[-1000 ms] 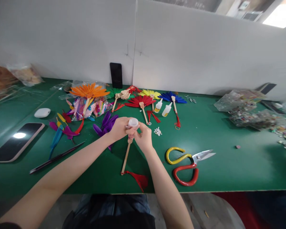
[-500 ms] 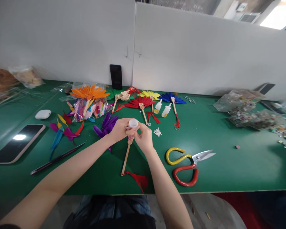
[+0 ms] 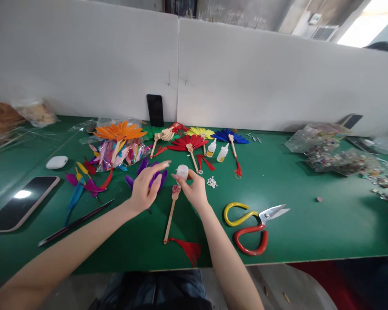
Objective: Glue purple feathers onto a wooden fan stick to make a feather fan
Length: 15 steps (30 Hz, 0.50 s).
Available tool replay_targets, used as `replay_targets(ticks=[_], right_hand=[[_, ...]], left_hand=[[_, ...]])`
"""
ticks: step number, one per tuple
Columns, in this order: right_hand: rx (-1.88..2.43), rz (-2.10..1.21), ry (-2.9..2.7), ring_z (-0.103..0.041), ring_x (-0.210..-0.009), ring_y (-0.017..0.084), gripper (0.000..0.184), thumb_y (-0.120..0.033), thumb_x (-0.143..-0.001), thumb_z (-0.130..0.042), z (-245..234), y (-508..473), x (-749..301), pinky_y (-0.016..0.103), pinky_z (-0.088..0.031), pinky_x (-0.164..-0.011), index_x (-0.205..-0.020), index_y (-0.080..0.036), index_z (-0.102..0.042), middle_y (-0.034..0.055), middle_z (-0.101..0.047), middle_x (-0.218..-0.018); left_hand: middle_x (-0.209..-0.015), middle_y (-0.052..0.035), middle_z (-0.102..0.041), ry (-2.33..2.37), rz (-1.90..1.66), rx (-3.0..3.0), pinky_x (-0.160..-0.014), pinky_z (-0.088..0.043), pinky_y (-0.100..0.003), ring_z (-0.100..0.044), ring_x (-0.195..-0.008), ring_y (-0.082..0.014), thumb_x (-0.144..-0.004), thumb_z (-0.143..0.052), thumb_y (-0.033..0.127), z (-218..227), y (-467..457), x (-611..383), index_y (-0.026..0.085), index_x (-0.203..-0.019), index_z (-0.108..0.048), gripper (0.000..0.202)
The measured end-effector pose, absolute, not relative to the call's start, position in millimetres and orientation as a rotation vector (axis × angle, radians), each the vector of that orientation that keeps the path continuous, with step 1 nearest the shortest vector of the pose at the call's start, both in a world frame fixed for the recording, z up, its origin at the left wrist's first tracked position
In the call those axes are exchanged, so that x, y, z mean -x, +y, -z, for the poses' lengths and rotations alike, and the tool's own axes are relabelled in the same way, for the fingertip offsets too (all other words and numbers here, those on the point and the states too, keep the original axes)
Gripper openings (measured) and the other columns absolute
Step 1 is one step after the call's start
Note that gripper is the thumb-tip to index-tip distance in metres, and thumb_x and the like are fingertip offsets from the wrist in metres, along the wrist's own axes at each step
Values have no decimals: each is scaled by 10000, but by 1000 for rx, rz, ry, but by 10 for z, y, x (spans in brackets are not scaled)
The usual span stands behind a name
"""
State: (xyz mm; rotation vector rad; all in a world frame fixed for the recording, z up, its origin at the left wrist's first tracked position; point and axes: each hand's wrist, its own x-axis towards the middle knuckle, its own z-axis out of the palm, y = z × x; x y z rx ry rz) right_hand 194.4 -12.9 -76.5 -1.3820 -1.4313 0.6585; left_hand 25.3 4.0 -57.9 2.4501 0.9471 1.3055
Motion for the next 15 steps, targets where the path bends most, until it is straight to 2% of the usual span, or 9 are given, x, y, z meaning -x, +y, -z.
replay_targets(ticks=[2, 5, 9, 15], right_hand=[[1358, -722, -1370, -659, -772, 213, 298, -413, -743, -632, 781, -121, -1948, 317, -512, -702, -880, -150, -664, 58, -708, -794], [1255, -888, -1256, -674, -839, 228, 329, -418, -730, -647, 793, -111, -1934, 339, -531, -750, -923, -152, -645, 81, -717, -877], [1102, -1078, -1157, -670, -913, 239, 341, -392, -717, -672, 778, -105, -1913, 357, -532, -804, -974, -173, -625, 95, -709, -963], [1071, -1120, -1078, -649, -971, 253, 260, -338, -703, -703, 768, -131, -1946, 377, -518, -835, -912, -197, -637, 84, -705, -970]], left_hand=[[-1072, -90, -650, 720, -1288, -2555, -889, -434, -350, -583, -1025, -188, -880, -370, 176, 641, -170, -156, 194, -1114, -523, 280], [-989, -55, -679, 307, -905, -2773, -998, -356, -357, -570, -1048, -175, -870, -411, 188, 767, -441, -121, 203, -1018, -583, 227], [-1141, -83, -627, 173, -605, -2762, -1055, -313, -336, -467, -1194, -195, -893, -444, 267, 892, -560, -191, 171, -1051, -602, 244], [-1312, -101, -506, 166, -424, -2652, -1083, -297, -347, -366, -1289, -207, -911, -413, 328, 937, -562, -190, 183, -1170, -560, 331]])
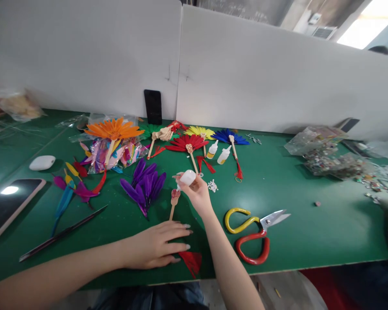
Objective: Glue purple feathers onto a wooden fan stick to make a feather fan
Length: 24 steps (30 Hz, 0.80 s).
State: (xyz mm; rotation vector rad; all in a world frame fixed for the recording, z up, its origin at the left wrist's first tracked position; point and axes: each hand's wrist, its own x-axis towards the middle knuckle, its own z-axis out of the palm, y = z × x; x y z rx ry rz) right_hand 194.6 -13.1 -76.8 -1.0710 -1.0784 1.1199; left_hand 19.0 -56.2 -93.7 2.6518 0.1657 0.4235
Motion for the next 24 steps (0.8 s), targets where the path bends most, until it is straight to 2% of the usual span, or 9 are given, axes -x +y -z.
replay_targets(ticks=[3, 9, 17, 24], right_hand=[[1107, -1144, -1106, -656, -954, 253, 261, -351, -715, -695, 771, -154, -1960, 380, -519, -829, -917, -197, -637, 85, -703, -969], [1145, -1130, -1211, -657, -929, 239, 279, -356, -751, -668, 760, -178, -1923, 385, -507, -844, -963, -179, -630, 96, -696, -981], [1215, -1075, -1304, -656, -910, 227, 260, -355, -752, -659, 762, -187, -1873, 359, -508, -836, -951, -188, -647, 61, -703, -967], [1281, -942, -1284, -648, -944, 239, 246, -334, -757, -651, 768, -174, -1912, 380, -496, -872, -955, -188, -646, 69, -705, -971]], left_hand=[[-1346, -106, -472, 132, -372, -2628, -1092, -289, -350, -363, -1294, -211, -912, -406, 323, 954, -573, -165, 185, -1208, -534, 350], [-1371, -117, -441, 76, -287, -2578, -1107, -273, -350, -337, -1311, -196, -893, -403, 201, 959, -540, -162, 168, -1258, -483, 375], [-1376, -141, -431, 76, -226, -2543, -1100, -275, -381, -337, -1312, -214, -907, -390, 175, 932, -530, -178, 148, -1260, -484, 366], [-1385, -134, -420, 79, -243, -2545, -1100, -271, -381, -332, -1314, -214, -910, -389, 178, 961, -534, -178, 157, -1271, -476, 372]])
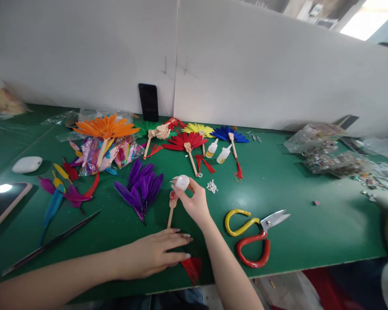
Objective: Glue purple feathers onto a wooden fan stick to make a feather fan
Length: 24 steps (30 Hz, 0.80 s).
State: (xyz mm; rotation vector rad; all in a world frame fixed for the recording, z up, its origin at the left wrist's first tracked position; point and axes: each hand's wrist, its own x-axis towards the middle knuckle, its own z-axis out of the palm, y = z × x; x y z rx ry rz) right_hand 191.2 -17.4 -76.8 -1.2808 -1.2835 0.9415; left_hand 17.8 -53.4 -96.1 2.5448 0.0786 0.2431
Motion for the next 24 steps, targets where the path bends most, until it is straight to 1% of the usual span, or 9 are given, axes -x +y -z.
replay_targets(ticks=[2, 8, 15, 21, 24], right_hand=[[1269, -934, -1236, -649, -946, 238, 241, -326, -752, -655, 778, -170, -1926, 379, -498, -874, -949, -187, -643, 70, -706, -968], [1172, -1110, -1262, -669, -894, 236, 277, -327, -739, -663, 799, -178, -1900, 376, -526, -826, -975, -185, -638, 65, -709, -956], [1297, -929, -1195, -657, -934, 245, 276, -358, -736, -663, 826, -138, -1974, 388, -510, -866, -945, -178, -647, 76, -710, -959], [1193, -1110, -1248, -671, -890, 227, 299, -365, -743, -660, 785, -167, -1932, 372, -526, -839, -977, -180, -633, 69, -715, -942], [1259, -1064, -1275, -668, -901, 235, 315, -382, -735, -664, 777, -163, -1956, 378, -520, -849, -972, -176, -639, 73, -715, -947]], left_hand=[[-1386, -135, -418, 79, -234, -2546, -1104, -262, -381, -333, -1313, -217, -909, -387, 178, 967, -533, -176, 152, -1270, -479, 373], [-1388, -128, -417, 76, -210, -2564, -1109, -254, -376, -324, -1318, -210, -912, -377, 184, 939, -537, -173, 156, -1278, -472, 379], [-1383, -125, -426, 79, -211, -2572, -1106, -264, -375, -332, -1314, -206, -915, -371, 178, 924, -536, -181, 158, -1275, -476, 375], [-1378, -135, -430, 74, -198, -2567, -1100, -274, -381, -335, -1314, -206, -908, -381, 174, 912, -529, -187, 154, -1271, -478, 377], [-1382, -137, -425, 80, -198, -2570, -1098, -276, -386, -330, -1316, -205, -909, -377, 177, 914, -531, -186, 156, -1270, -477, 375]])
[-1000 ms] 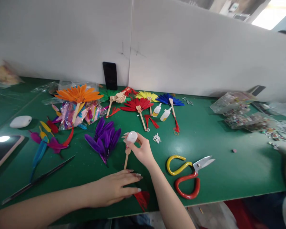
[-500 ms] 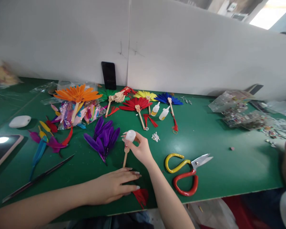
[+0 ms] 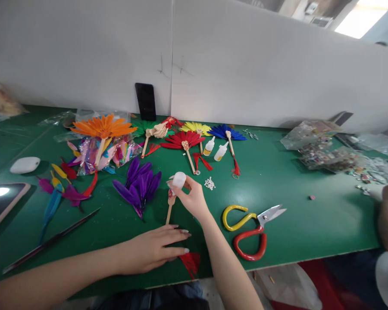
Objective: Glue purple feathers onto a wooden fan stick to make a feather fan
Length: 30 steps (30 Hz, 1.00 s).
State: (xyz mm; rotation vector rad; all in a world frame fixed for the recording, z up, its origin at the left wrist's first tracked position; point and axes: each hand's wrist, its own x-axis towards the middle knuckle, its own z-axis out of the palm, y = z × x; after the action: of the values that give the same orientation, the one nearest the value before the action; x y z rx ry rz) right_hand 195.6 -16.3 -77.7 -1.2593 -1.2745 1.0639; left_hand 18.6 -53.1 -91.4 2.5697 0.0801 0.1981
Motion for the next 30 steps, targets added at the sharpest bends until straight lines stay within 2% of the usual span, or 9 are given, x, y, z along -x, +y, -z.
replay_targets(ticks=[5, 11, 18, 25, 30], right_hand=[[1336, -947, -1219, -659, -936, 252, 327, -374, -722, -676, 797, -134, -2077, 390, -504, -872, -974, -168, -640, 87, -711, -963], [1195, -1098, -1199, -671, -909, 238, 336, -392, -723, -673, 807, -147, -1994, 378, -521, -848, -975, -174, -629, 77, -719, -939], [1328, -938, -1240, -654, -946, 248, 314, -377, -735, -663, 790, -146, -2045, 403, -504, -880, -977, -178, -633, 88, -708, -976], [1203, -1062, -1242, -658, -943, 228, 286, -352, -739, -663, 787, -154, -1996, 370, -512, -869, -968, -185, -624, 72, -708, -981], [1300, -935, -1238, -648, -960, 233, 291, -350, -740, -665, 806, -135, -2033, 383, -495, -890, -972, -179, -623, 80, -703, -984]], left_hand=[[-1386, -135, -419, 80, -180, -2569, -1101, -269, -385, -315, -1325, -203, -911, -370, 173, 923, -534, -185, 158, -1276, -472, 379], [-1379, -138, -429, 81, -206, -2549, -1099, -274, -392, -326, -1319, -208, -898, -397, 157, 916, -531, -186, 163, -1279, -466, 387], [-1374, -132, -437, 83, -236, -2515, -1097, -284, -400, -343, -1310, -214, -893, -406, 149, 913, -526, -185, 172, -1276, -470, 390], [-1382, -127, -428, 90, -232, -2523, -1107, -264, -381, -327, -1319, -203, -907, -385, 162, 923, -544, -181, 163, -1274, -475, 377], [-1375, -134, -434, 84, -201, -2536, -1107, -264, -389, -323, -1321, -206, -908, -379, 161, 916, -537, -186, 157, -1280, -470, 383]])
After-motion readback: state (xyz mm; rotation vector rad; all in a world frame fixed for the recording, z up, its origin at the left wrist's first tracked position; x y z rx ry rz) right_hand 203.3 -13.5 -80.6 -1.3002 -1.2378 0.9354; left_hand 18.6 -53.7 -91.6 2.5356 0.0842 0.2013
